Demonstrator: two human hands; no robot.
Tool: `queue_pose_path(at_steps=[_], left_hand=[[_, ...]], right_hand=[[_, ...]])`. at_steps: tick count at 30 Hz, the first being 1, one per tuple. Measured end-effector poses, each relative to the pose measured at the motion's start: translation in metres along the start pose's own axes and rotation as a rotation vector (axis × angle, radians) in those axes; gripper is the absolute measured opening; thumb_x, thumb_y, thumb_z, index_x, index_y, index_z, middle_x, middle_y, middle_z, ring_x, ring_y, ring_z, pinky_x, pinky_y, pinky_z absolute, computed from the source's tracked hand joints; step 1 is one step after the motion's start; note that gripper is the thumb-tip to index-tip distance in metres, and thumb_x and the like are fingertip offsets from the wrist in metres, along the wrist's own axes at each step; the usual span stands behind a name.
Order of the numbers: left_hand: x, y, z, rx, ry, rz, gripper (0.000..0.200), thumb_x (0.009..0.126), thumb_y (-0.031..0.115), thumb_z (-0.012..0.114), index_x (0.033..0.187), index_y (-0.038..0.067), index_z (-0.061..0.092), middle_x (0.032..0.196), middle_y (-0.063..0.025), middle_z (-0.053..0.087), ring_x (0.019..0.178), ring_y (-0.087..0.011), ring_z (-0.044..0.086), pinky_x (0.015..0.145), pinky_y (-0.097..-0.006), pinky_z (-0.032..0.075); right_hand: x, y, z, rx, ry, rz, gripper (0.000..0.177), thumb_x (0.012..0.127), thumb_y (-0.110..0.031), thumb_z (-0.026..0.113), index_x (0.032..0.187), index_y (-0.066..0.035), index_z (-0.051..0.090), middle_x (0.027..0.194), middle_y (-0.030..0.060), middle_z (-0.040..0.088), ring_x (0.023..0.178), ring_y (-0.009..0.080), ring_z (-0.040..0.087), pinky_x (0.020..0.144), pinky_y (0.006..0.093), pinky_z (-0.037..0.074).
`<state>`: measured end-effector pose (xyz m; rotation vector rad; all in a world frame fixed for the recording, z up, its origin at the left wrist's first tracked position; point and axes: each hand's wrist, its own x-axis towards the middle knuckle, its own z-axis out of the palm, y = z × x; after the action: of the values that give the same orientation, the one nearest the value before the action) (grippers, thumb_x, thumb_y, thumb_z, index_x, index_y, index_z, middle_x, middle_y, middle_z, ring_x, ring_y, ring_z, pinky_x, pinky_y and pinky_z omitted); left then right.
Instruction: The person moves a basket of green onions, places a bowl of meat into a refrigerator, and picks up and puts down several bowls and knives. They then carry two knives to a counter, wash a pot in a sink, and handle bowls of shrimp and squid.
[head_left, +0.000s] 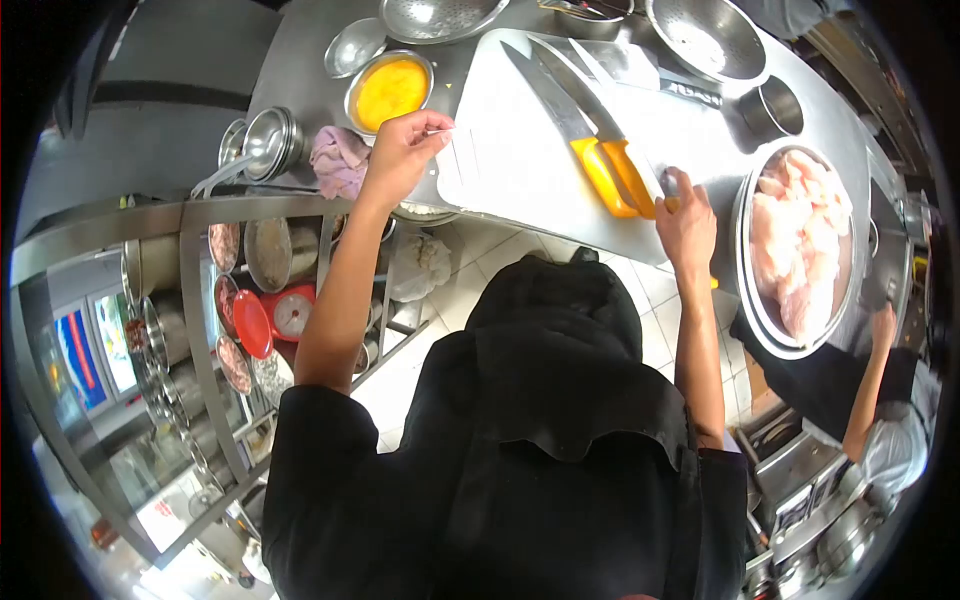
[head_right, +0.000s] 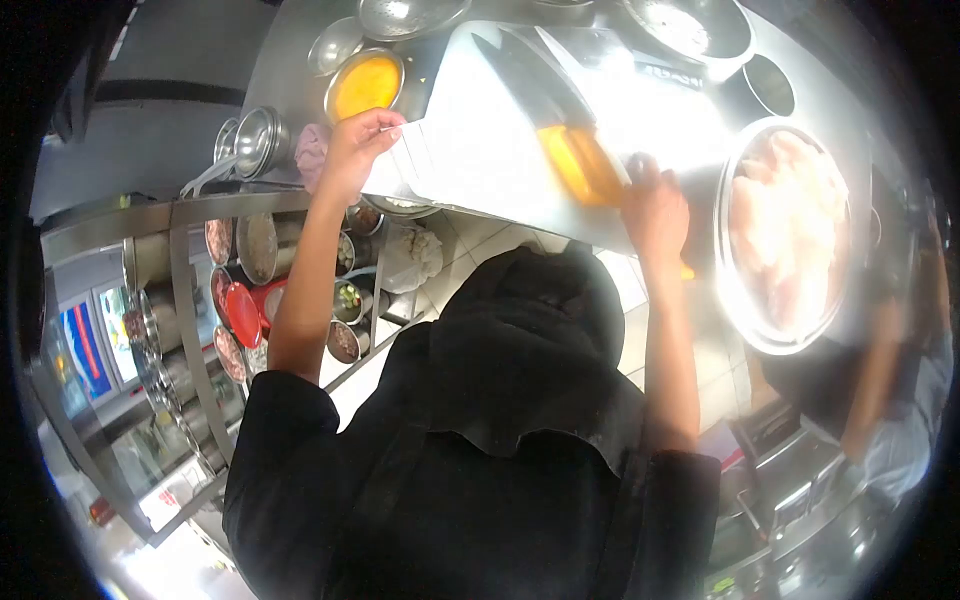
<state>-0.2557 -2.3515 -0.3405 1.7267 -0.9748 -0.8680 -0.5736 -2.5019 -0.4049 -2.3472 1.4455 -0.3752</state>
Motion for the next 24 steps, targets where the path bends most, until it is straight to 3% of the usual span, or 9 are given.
queue_pose_path(at_steps=[7, 9, 11, 13, 15, 17, 18, 21, 24], left_hand=[[-0.028, 0.007, 0.006, 0.343, 0.251, 0.059, 0.013, 0.077, 0.005, 0.063, 0.090, 0.001, 0.065, 0.079, -0.0042, 0.064, 0.068, -0.0090, 0.054, 0.064, -0.0234, 0.043], [-0.033, 0.002, 0.005, 0.335, 0.262, 0.047, 0.012, 0.076, 0.005, 0.064, 0.088, 0.001, 0.066, 0.079, -0.0050, 0.065, 0.067, -0.0100, 0.054, 0.063, -0.0237, 0.043], [-0.030, 0.004, 0.006, 0.366, 0.301, 0.037, 0.011, 0.076, 0.004, 0.064, 0.086, 0.001, 0.066, 0.078, -0.0047, 0.065, 0.067, -0.0103, 0.054, 0.063, -0.0237, 0.043], [-0.025, -0.004, 0.006, 0.328, 0.309, 0.050, 0.012, 0.076, 0.005, 0.065, 0.087, 0.001, 0.065, 0.077, -0.0030, 0.064, 0.067, -0.0093, 0.053, 0.064, -0.0231, 0.042], [-0.018, -0.011, 0.003, 0.284, 0.311, 0.052, 0.013, 0.076, 0.005, 0.065, 0.088, 0.001, 0.065, 0.077, -0.0014, 0.063, 0.067, -0.0083, 0.052, 0.065, -0.0225, 0.042], [-0.011, -0.014, 0.002, 0.284, 0.258, 0.111, 0.012, 0.075, 0.004, 0.065, 0.086, 0.001, 0.064, 0.077, -0.0025, 0.063, 0.070, -0.0093, 0.054, 0.067, -0.0236, 0.043], [-0.005, -0.014, 0.002, 0.271, 0.249, 0.121, 0.012, 0.075, 0.004, 0.065, 0.086, 0.001, 0.064, 0.077, -0.0025, 0.063, 0.070, -0.0093, 0.054, 0.067, -0.0236, 0.043], [0.003, -0.016, -0.001, 0.245, 0.245, 0.175, 0.009, 0.073, 0.002, 0.066, 0.082, 0.001, 0.064, 0.077, -0.0053, 0.064, 0.070, -0.0139, 0.057, 0.065, -0.0264, 0.042], [0.014, -0.020, -0.004, 0.159, 0.196, 0.233, 0.008, 0.073, 0.002, 0.066, 0.080, 0.001, 0.063, 0.076, -0.0053, 0.063, 0.070, -0.0141, 0.057, 0.064, -0.0260, 0.041]], right_hand=[[0.045, 0.016, 0.024, -0.096, -0.070, 0.001, 0.035, 0.076, -0.021, 0.064, 0.109, -0.022, 0.056, 0.091, 0.0157, 0.055, 0.079, 0.0337, 0.061, 0.070, 0.0422, 0.050], [0.042, 0.019, 0.026, -0.008, -0.074, 0.014, 0.036, 0.075, -0.019, 0.065, 0.110, -0.019, 0.057, 0.095, 0.0161, 0.054, 0.083, 0.0323, 0.060, 0.073, 0.0412, 0.049], [0.041, 0.020, 0.029, -0.110, 0.244, -0.211, 0.037, 0.074, -0.015, 0.065, 0.110, -0.015, 0.057, 0.100, 0.0168, 0.053, 0.090, 0.0319, 0.057, 0.075, 0.0400, 0.048], [0.029, 0.000, 0.026, 0.080, 0.151, -0.222, 0.037, 0.075, -0.007, 0.063, 0.111, -0.010, 0.056, 0.103, 0.0166, 0.052, 0.093, 0.0340, 0.055, 0.076, 0.0392, 0.047], [0.016, -0.029, 0.030, 0.068, 0.022, -0.312, 0.039, 0.075, -0.005, 0.062, 0.113, -0.009, 0.055, 0.103, 0.0164, 0.051, 0.092, 0.0338, 0.055, 0.077, 0.0385, 0.048], [0.002, -0.054, 0.041, 0.098, -0.083, -0.271, 0.044, 0.073, -0.002, 0.061, 0.116, -0.009, 0.051, 0.107, 0.0156, 0.049, 0.092, 0.0328, 0.055, 0.078, 0.0374, 0.048], [0.002, -0.053, 0.056, 0.067, -0.059, -0.379, 0.050, 0.071, 0.000, 0.060, 0.119, -0.008, 0.048, 0.111, 0.0162, 0.046, 0.096, 0.0322, 0.053, 0.082, 0.0377, 0.046], [0.008, -0.063, 0.085, -0.099, 0.043, -0.407, 0.056, 0.068, 0.004, 0.059, 0.121, -0.007, 0.046, 0.111, 0.0187, 0.045, 0.105, 0.0336, 0.046, 0.088, 0.0392, 0.041], [0.017, -0.072, 0.093, -0.103, 0.066, -0.376, 0.057, 0.067, 0.005, 0.056, 0.121, -0.007, 0.044, 0.110, 0.0186, 0.046, 0.102, 0.0337, 0.048, 0.086, 0.0401, 0.043]])
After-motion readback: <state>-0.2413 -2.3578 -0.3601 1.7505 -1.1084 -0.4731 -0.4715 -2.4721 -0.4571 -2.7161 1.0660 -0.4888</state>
